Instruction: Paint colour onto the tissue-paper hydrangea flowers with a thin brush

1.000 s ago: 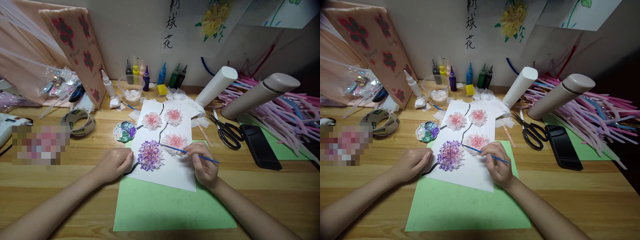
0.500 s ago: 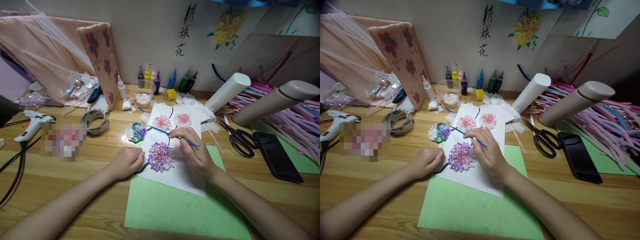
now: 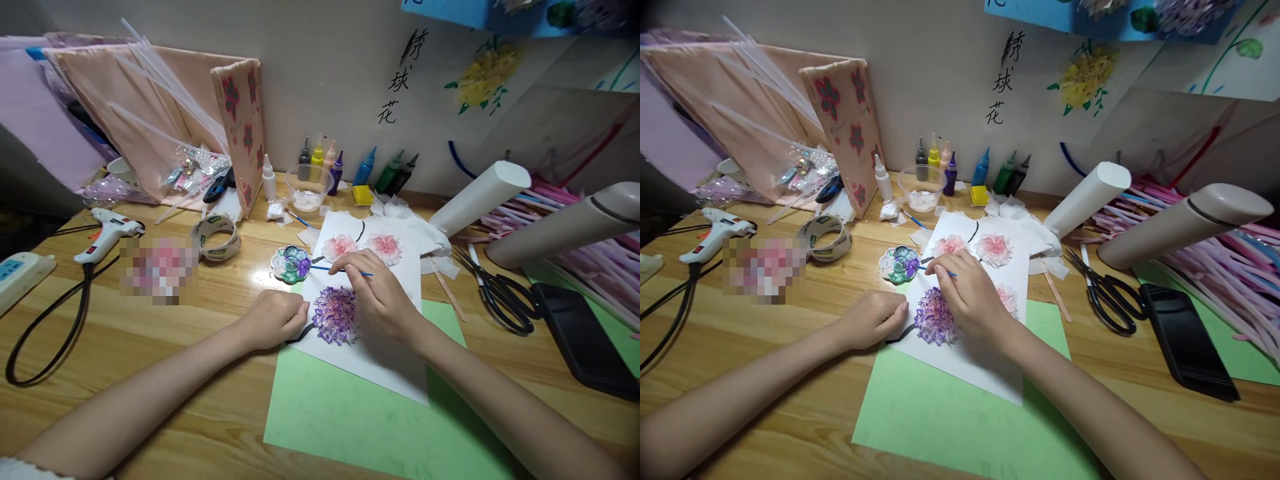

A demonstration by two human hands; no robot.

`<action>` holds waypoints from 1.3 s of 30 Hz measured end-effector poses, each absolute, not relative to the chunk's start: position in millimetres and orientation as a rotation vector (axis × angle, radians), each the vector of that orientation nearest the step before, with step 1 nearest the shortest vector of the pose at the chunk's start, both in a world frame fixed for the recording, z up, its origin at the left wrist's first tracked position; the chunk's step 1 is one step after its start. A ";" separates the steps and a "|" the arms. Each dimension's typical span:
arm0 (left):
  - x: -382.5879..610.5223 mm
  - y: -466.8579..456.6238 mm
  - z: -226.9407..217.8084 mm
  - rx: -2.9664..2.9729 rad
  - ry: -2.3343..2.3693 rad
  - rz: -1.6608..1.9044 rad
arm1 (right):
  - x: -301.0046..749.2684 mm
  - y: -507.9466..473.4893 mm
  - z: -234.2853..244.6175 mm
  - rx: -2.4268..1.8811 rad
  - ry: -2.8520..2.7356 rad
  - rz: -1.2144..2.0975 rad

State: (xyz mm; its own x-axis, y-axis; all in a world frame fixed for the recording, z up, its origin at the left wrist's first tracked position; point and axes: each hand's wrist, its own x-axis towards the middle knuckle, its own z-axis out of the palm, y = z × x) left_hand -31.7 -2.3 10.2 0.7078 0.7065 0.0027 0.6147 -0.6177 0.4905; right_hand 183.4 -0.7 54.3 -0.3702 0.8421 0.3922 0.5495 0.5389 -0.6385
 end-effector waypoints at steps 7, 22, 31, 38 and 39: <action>-31.2 -2.3 8.9 2.464 1.012 0.287 | 183.4 -2.7 48.8 -1.120 -2.022 0.525; -32.9 -0.8 9.8 2.420 0.981 0.278 | 256.1 -47.7 18.7 -1.112 -1.798 0.317; -32.4 0.0 12.2 2.407 1.000 0.250 | 271.1 -66.2 2.3 -1.061 -1.781 0.313; -32.2 1.1 12.5 2.433 0.978 0.263 | 270.7 -63.7 4.4 -1.114 -1.762 0.272; -32.3 1.2 12.4 2.431 0.975 0.265 | 270.8 -64.2 4.4 -1.106 -1.756 0.265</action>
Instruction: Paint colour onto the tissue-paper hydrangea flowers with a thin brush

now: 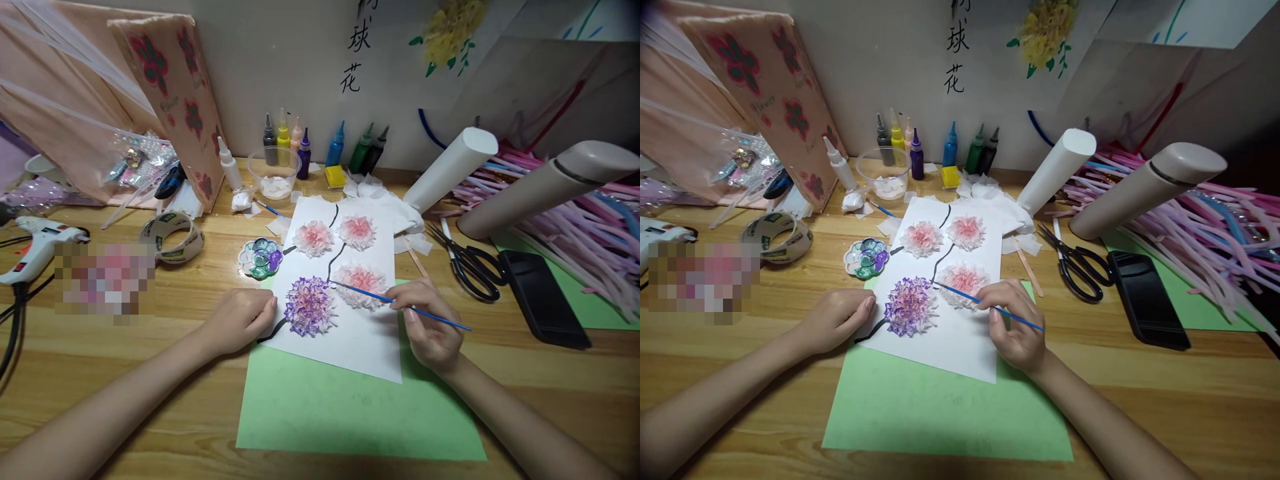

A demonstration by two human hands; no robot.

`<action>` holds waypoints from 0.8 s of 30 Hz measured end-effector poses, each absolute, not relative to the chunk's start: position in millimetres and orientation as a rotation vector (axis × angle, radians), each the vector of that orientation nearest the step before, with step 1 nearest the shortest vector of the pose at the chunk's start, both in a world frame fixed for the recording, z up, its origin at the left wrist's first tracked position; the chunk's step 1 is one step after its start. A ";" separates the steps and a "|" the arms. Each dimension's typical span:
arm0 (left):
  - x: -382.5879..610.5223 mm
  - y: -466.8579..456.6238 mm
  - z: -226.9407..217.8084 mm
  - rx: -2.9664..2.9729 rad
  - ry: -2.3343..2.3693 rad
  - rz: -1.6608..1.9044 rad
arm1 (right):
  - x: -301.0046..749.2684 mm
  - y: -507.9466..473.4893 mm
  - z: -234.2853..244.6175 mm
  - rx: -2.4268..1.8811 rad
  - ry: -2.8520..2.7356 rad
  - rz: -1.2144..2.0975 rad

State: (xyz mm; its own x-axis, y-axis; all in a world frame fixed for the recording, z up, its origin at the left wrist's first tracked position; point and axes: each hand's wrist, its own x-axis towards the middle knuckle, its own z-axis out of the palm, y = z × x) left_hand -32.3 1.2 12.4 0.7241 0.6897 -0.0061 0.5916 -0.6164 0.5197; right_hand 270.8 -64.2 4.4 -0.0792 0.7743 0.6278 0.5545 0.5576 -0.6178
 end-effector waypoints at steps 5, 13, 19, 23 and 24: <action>-32.8 1.4 12.1 2.419 0.964 0.267 | 269.0 -64.2 6.3 -1.078 -1.819 0.259; -32.9 -0.2 12.1 2.411 0.983 0.241 | 268.4 -64.2 11.4 -1.067 -1.830 0.200; -33.2 0.2 9.5 2.403 0.986 0.223 | 240.3 -45.4 40.3 -1.082 -1.860 0.284; -32.8 -0.2 8.2 2.405 1.008 0.236 | 204.9 -15.7 53.4 -1.035 -2.013 0.365; -32.5 -0.4 8.5 2.407 1.014 0.237 | 197.8 -8.8 53.8 -1.036 -2.041 0.384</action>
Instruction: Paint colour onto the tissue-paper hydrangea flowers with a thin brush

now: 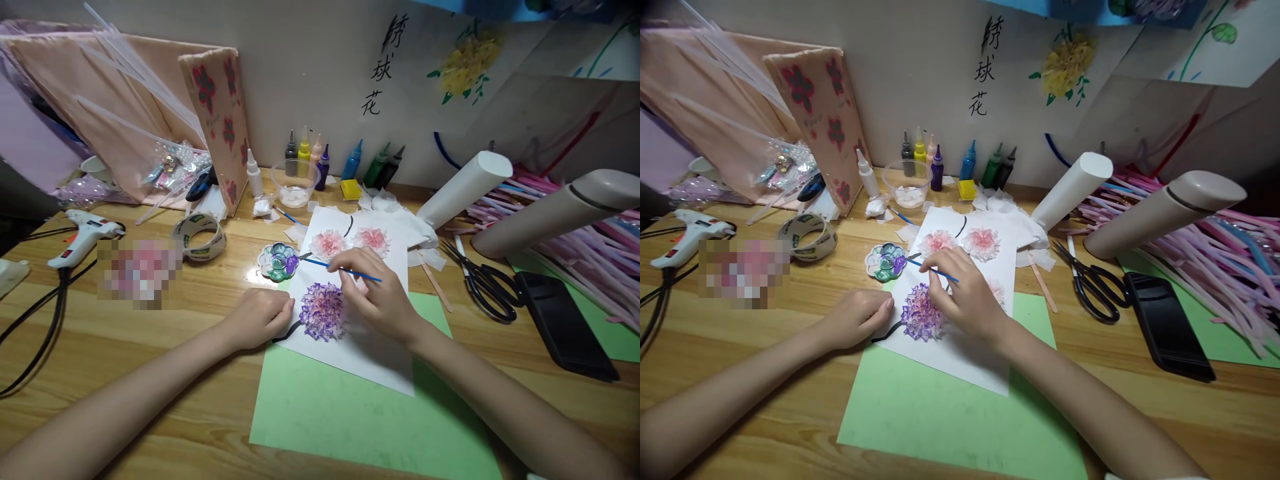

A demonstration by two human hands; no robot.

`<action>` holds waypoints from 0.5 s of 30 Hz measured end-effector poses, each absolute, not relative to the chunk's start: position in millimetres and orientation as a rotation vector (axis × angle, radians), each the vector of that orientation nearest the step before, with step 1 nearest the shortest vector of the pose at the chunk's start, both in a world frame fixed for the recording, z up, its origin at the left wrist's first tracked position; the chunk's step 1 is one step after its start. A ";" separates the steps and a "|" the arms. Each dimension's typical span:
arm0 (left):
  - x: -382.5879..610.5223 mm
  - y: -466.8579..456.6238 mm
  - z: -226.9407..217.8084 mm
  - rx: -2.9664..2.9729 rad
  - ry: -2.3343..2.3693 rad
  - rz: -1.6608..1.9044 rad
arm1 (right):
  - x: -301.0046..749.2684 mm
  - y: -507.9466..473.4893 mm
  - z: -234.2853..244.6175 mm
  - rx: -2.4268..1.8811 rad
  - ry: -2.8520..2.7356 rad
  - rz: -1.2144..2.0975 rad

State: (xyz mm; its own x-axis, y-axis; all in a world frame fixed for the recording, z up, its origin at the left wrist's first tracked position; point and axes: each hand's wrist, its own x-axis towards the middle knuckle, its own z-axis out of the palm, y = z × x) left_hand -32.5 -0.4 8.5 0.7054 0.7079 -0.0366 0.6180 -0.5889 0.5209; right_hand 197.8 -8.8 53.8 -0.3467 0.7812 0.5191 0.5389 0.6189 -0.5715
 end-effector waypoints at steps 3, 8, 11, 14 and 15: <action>-31.9 -1.0 9.9 2.418 1.024 0.236 | 185.2 5.3 52.8 -1.045 -2.112 0.437; -31.9 -1.8 11.0 2.428 1.010 0.245 | 184.8 8.6 57.4 -1.051 -2.094 0.455; -32.0 -1.7 10.1 2.418 0.995 0.263 | 185.1 8.4 59.3 -1.028 -2.144 0.462; -32.1 -1.5 9.0 2.408 0.989 0.271 | 183.3 9.5 56.9 -1.006 -2.147 0.450; -32.2 -1.5 8.7 2.406 0.991 0.270 | 182.9 9.6 55.8 -0.994 -2.147 0.446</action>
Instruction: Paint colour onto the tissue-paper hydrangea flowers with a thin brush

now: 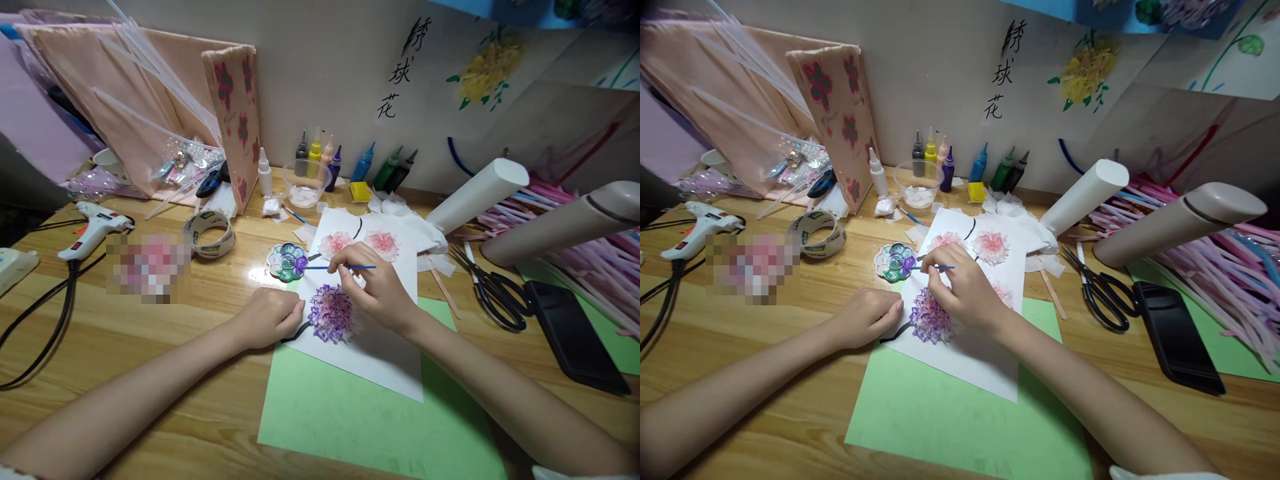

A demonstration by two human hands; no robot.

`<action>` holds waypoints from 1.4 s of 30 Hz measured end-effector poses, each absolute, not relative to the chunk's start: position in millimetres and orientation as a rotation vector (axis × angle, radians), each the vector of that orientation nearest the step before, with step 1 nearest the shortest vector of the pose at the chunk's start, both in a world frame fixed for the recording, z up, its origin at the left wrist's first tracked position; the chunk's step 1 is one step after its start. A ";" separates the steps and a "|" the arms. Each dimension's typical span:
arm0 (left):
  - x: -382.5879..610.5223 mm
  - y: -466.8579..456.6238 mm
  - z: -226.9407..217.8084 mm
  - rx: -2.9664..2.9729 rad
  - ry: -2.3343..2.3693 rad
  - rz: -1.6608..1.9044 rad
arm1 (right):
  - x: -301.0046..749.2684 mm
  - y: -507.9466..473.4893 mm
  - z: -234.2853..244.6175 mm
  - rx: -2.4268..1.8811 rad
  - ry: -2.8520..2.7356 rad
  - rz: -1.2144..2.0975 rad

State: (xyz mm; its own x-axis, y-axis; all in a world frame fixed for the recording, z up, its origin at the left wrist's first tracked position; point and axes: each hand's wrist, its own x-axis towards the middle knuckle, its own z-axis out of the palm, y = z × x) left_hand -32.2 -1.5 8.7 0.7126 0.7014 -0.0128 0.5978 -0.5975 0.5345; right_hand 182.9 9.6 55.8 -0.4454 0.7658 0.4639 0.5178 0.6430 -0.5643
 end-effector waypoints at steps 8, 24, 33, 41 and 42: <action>-33.5 -0.3 6.6 2.407 0.985 0.246 | 214.2 -10.9 44.9 -1.006 -1.835 0.428; -33.1 0.5 12.1 2.450 0.981 0.311 | 271.0 -80.0 -8.3 -1.006 -1.616 0.323; -32.5 1.9 12.5 2.441 0.965 0.290 | 269.9 -77.8 -4.4 -1.012 -1.694 0.348; -32.5 1.4 13.5 2.425 0.976 0.273 | 269.9 -76.6 -7.3 -1.060 -1.689 0.351; -32.5 1.5 13.4 2.424 0.980 0.273 | 270.3 -76.8 -7.6 -1.059 -1.686 0.343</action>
